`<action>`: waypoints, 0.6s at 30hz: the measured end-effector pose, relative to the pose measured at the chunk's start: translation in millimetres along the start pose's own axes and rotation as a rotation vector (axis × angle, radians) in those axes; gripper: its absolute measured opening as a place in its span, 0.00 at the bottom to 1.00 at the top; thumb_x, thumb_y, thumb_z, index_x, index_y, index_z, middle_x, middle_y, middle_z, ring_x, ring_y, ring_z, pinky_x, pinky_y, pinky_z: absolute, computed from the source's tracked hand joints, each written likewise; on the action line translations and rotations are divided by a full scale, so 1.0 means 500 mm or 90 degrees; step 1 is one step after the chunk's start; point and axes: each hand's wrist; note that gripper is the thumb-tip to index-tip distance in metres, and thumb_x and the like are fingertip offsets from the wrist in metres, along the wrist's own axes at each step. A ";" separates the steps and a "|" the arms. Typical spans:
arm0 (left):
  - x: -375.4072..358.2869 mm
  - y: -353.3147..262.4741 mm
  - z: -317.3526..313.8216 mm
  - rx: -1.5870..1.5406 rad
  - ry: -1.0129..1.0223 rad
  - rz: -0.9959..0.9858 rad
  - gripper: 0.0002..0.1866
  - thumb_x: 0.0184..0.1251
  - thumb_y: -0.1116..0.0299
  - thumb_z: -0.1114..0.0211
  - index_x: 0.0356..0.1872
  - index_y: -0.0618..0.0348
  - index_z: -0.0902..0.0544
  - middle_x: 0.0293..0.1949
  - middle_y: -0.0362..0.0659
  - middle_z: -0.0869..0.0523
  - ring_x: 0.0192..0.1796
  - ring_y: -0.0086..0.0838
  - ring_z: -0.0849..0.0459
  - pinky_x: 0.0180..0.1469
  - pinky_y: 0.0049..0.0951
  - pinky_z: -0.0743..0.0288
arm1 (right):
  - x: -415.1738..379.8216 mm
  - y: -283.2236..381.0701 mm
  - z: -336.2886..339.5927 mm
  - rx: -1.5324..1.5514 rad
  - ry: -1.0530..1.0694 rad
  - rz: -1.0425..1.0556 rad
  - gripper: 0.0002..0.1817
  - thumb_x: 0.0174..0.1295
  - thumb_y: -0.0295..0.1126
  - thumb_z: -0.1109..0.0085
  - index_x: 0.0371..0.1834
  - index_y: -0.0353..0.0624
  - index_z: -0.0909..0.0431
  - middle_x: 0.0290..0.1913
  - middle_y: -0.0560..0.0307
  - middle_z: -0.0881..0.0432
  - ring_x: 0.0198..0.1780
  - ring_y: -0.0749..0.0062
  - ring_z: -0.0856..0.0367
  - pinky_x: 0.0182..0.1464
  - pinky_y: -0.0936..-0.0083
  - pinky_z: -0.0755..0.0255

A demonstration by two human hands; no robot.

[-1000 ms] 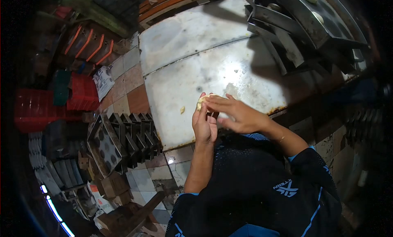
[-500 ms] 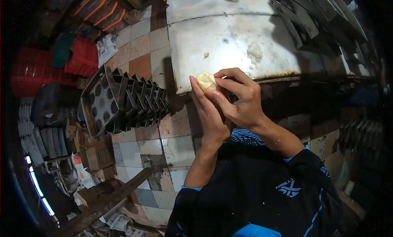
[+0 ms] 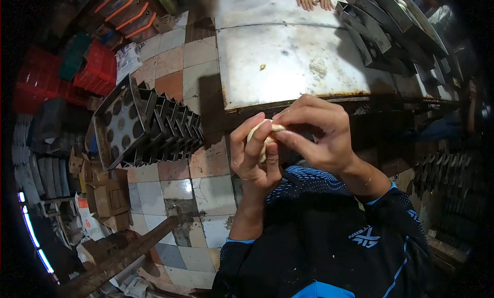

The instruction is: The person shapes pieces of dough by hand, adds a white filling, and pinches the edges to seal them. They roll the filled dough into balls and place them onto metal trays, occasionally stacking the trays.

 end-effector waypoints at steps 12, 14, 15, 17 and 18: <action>0.076 -0.009 -0.177 -0.593 0.139 0.136 0.21 0.78 0.48 0.43 0.52 0.56 0.22 0.53 0.48 0.29 0.52 0.37 0.25 0.56 0.35 0.28 | 0.009 -0.012 0.207 -0.040 -0.046 -0.002 0.13 0.51 0.29 0.20 0.38 0.37 0.12 0.40 0.52 0.13 0.37 0.72 0.13 0.35 0.79 0.21; 0.109 -0.002 -0.233 -0.441 0.178 0.017 0.19 0.81 0.48 0.47 0.44 0.52 0.20 0.51 0.49 0.28 0.50 0.36 0.26 0.53 0.34 0.29 | 0.007 -0.036 0.262 0.084 -0.038 -0.112 0.12 0.50 0.25 0.21 0.38 0.37 0.12 0.40 0.51 0.13 0.37 0.72 0.14 0.35 0.80 0.23; 0.134 0.000 -0.270 -0.369 0.190 -0.052 0.19 0.82 0.48 0.49 0.40 0.51 0.20 0.50 0.50 0.28 0.49 0.36 0.26 0.52 0.34 0.30 | 0.010 -0.060 0.294 0.130 -0.023 -0.118 0.12 0.49 0.24 0.22 0.38 0.37 0.12 0.40 0.50 0.13 0.37 0.71 0.14 0.35 0.80 0.23; 0.181 -0.008 -0.335 -0.286 0.177 -0.070 0.20 0.71 0.46 0.33 0.49 0.50 0.16 0.49 0.49 0.28 0.48 0.35 0.28 0.49 0.33 0.30 | 0.018 -0.098 0.347 0.063 -0.083 0.056 0.17 0.49 0.18 0.26 0.44 0.35 0.13 0.42 0.45 0.13 0.41 0.62 0.12 0.43 0.75 0.19; 0.197 -0.026 -0.386 -0.284 0.117 -0.038 0.23 0.68 0.47 0.30 0.55 0.51 0.19 0.49 0.49 0.28 0.48 0.34 0.28 0.49 0.33 0.30 | 0.028 -0.092 0.377 0.013 -0.109 0.079 0.17 0.50 0.19 0.26 0.46 0.34 0.14 0.43 0.44 0.13 0.42 0.60 0.11 0.46 0.72 0.18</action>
Point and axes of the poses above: each hand's wrist, its own x-axis towards the middle knuckle, its own z-axis out of the back of the hand, y = z × x
